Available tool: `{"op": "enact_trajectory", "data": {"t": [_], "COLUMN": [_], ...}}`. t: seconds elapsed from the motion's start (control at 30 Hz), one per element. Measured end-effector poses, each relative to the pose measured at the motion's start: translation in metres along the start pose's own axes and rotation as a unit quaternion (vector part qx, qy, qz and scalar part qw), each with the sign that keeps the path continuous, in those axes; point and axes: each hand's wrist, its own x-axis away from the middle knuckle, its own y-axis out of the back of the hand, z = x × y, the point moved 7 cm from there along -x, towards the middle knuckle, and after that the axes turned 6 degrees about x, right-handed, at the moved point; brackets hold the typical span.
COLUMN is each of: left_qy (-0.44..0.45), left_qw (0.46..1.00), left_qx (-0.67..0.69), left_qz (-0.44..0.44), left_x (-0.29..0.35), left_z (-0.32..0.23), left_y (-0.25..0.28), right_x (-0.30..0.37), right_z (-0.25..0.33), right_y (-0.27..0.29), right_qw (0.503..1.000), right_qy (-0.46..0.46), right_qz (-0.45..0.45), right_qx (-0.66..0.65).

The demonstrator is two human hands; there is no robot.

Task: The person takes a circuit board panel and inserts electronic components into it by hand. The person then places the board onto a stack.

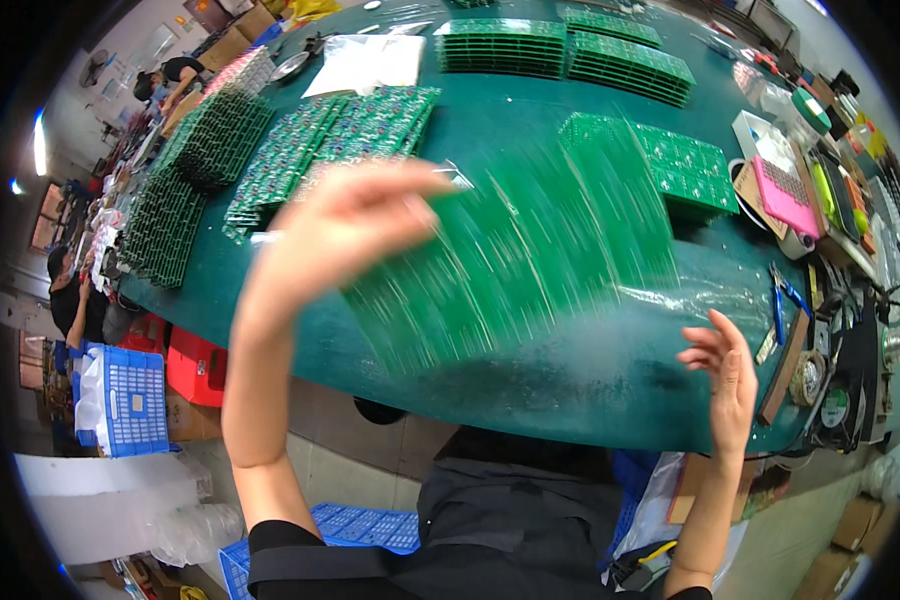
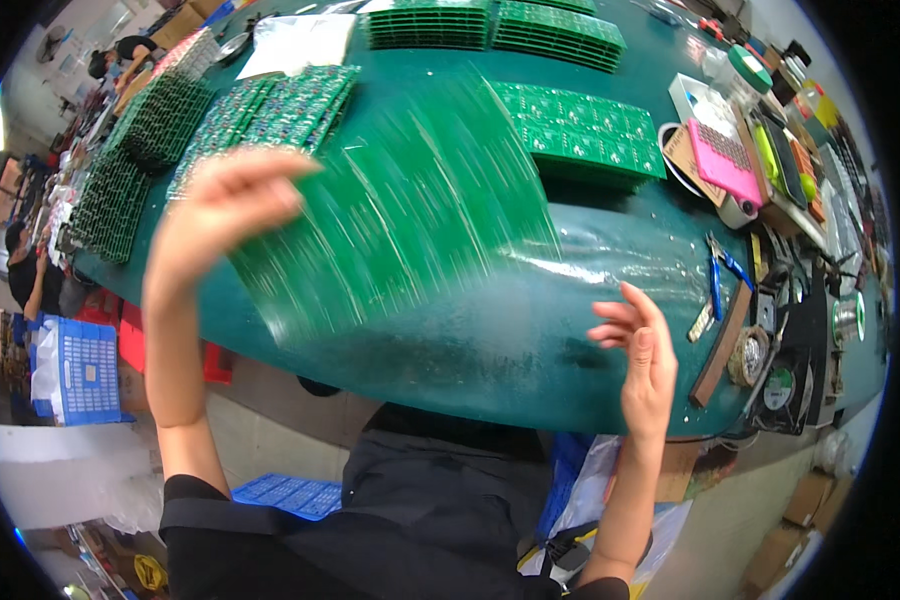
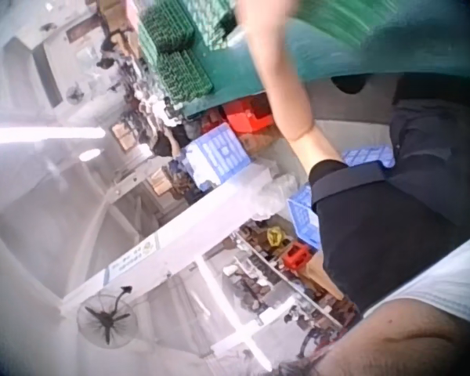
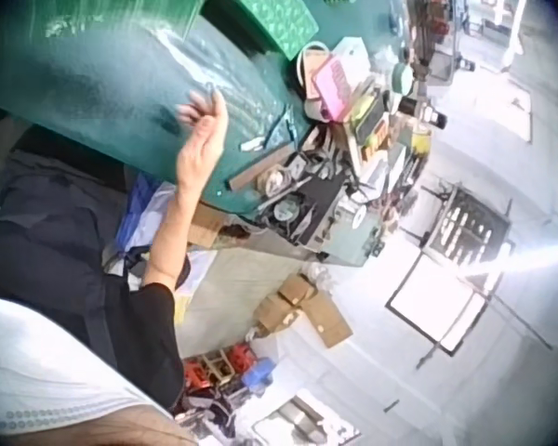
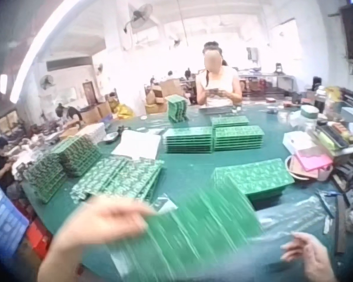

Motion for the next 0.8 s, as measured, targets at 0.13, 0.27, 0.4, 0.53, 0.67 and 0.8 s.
{"op": "enact_trajectory", "data": {"t": [0.13, 0.27, 0.4, 0.53, 0.67, 0.8], "left_qy": [0.061, 0.043, -0.182, -0.193, -0.200, -0.216], "left_qw": [0.962, 0.954, 0.981, 0.980, 0.970, 0.971], "left_qx": [0.103, 0.152, -0.036, -0.051, -0.127, -0.087], "left_qz": [0.247, 0.253, 0.061, 0.023, 0.047, 0.056], "left_x": [0.003, -0.007, 0.000, 0.028, 0.057, 0.076], "left_z": [0.030, 0.054, 0.040, 0.041, 0.047, 0.035], "left_y": [-0.144, -0.194, -0.177, -0.154, -0.160, -0.180], "right_x": [0.020, 0.037, 0.041, 0.034, 0.019, -0.036], "right_z": [-0.017, -0.023, -0.040, -0.045, -0.043, 0.000], "right_y": [-0.029, -0.016, 0.008, 0.023, 0.023, 0.050], "right_qw": [0.967, 0.988, 0.984, 0.976, 0.985, 0.994], "right_qy": [-0.107, -0.143, -0.166, -0.180, -0.156, -0.091], "right_qz": [0.045, -0.035, -0.062, -0.072, -0.046, -0.015], "right_qx": [-0.228, -0.037, -0.017, 0.103, 0.052, 0.052]}}
